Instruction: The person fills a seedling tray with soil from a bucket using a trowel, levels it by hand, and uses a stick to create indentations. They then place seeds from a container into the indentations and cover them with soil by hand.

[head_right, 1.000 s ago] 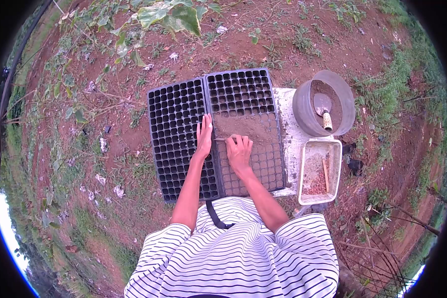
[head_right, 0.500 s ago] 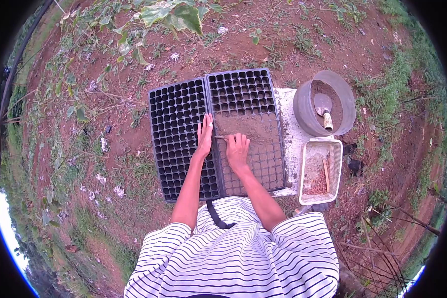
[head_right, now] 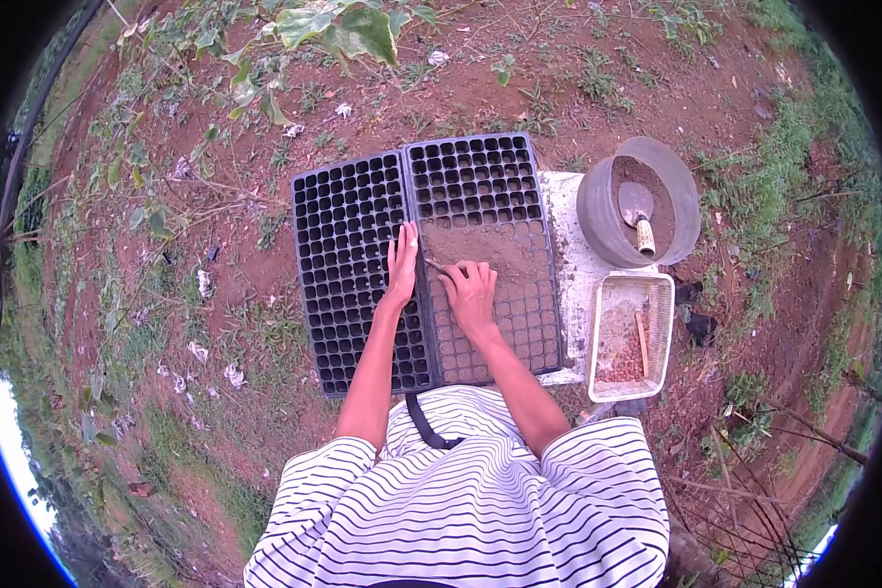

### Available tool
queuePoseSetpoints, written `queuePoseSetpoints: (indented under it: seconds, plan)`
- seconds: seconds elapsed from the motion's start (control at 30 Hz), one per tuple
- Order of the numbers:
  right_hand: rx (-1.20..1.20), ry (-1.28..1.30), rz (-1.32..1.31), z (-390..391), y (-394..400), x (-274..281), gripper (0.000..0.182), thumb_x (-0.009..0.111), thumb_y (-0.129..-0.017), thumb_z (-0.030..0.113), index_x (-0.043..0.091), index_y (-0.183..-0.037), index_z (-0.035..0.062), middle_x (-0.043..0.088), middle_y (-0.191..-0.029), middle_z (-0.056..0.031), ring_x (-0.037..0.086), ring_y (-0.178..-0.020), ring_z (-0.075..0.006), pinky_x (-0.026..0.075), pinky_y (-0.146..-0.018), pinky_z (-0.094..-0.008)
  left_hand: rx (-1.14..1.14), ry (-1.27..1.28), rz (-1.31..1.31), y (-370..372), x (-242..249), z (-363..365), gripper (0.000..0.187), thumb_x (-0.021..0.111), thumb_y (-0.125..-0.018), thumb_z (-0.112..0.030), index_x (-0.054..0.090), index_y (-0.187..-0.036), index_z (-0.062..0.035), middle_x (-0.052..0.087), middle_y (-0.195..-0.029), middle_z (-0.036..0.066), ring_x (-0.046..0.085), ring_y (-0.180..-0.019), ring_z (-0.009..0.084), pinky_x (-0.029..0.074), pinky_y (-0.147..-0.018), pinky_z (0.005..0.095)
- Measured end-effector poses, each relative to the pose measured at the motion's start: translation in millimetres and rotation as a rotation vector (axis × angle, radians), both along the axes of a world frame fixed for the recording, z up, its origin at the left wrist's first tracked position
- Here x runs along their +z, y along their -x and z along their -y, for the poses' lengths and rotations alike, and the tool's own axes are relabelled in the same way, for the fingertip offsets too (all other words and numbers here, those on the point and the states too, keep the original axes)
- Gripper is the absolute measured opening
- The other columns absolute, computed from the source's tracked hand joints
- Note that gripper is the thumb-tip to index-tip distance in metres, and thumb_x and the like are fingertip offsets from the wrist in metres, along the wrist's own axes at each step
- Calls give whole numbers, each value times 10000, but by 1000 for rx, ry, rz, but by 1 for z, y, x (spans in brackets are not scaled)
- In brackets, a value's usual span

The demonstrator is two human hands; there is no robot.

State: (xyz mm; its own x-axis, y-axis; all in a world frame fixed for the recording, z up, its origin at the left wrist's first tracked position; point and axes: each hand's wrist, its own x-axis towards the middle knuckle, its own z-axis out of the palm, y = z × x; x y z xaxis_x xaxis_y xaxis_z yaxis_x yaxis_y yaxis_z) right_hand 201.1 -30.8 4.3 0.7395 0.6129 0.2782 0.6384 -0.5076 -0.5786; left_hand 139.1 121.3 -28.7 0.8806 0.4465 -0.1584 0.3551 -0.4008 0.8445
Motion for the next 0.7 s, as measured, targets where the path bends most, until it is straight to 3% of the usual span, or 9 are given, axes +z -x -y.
queuePoseSetpoints:
  seconds: [0.2, 0.3, 0.5, 0.7]
  plan:
    - [-72, -103, -30, -3, 1, -3, 91, 704, -801, 139, 686, -890, 125, 604, -888, -9, 509, -876, -233, 366, -806, -381, 3, 11, -4, -1, 1, -4, 604, 94, -1043, -396, 82, -1529, -38, 72, -1612, 83, 15, -1485, 196, -34, -1180, 368]
    - [105, -44, 0, 3, 1, -6, 83, 699, -799, 125, 679, -879, 115, 589, -864, -22, 507, -875, -236, 363, -804, -383, 2, 16, -2, 2, 1, -1, 604, 93, -1043, -397, 81, -1529, -39, 72, -1612, 83, 15, -1485, 196, -35, -1179, 369]
    - [-88, -10, 25, -14, -11, -7, 68, 690, -794, 105, 652, -850, 116, 545, -823, -33, 502, -857, -237, 358, -789, -388, 2, 26, -16, 0, 2, -4, 604, 93, -1043, -401, 79, -1530, -43, 73, -1612, 83, 14, -1485, 197, -36, -1179, 370]
    - [137, -28, 65, -5, -6, -6, 77, 689, -798, 119, 644, -860, 110, 535, -830, -35, 497, -842, -241, 349, -754, -392, 7, 31, -14, -1, 3, -6, 605, 92, -1042, -404, 77, -1531, -47, 73, -1612, 82, 14, -1485, 198, -37, -1179, 371]
